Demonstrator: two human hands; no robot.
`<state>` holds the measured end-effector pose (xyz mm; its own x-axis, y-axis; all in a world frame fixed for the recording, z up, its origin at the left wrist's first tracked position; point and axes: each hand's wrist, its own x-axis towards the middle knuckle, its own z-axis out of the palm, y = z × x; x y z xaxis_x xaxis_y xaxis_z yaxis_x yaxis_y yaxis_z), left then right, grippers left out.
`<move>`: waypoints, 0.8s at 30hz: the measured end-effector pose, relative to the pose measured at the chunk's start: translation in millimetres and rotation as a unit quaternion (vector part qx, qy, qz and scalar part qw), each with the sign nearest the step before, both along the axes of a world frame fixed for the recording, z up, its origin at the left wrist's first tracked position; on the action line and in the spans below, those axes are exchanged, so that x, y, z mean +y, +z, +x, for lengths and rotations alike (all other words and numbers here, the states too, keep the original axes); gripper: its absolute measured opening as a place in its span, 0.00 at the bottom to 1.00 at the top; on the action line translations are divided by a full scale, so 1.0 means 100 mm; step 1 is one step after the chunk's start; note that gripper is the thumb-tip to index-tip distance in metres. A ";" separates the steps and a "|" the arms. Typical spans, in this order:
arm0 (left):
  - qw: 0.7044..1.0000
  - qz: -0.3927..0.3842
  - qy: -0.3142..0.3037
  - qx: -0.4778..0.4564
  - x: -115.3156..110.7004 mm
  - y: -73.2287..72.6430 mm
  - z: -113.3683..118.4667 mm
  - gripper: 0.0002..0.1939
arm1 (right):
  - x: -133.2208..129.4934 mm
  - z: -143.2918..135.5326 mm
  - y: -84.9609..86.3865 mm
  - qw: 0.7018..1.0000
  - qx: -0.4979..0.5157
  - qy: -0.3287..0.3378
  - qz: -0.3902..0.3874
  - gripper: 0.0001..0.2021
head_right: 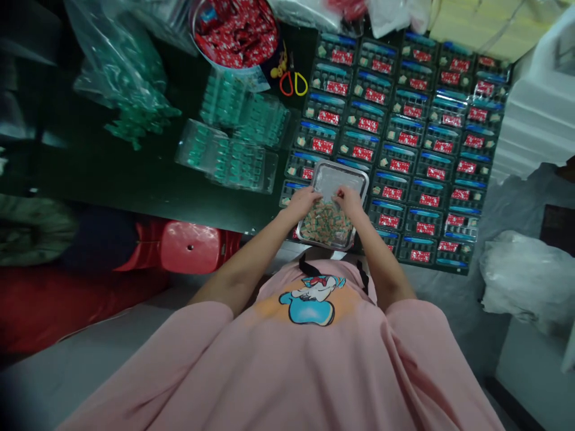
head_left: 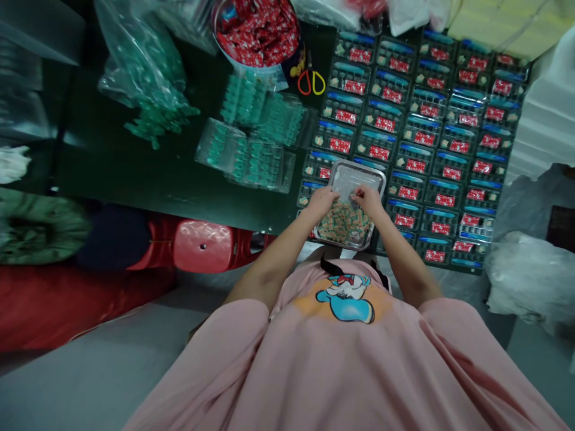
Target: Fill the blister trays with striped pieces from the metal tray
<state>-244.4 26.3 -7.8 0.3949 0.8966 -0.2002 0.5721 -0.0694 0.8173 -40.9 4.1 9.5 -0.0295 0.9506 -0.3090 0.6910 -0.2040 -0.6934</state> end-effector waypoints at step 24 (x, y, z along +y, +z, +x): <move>0.931 -0.184 0.211 -0.236 -0.28 0.24 0.16 0.07 | -0.11 -0.28 0.07 0.948 0.292 -0.106 -0.066 0.14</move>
<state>-228.9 -2.1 16.7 0.1457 0.8970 -0.4174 0.0562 0.4138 0.9087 -68.7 -6.7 16.1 -0.0457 0.9082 -0.4161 0.1313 -0.4074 -0.9038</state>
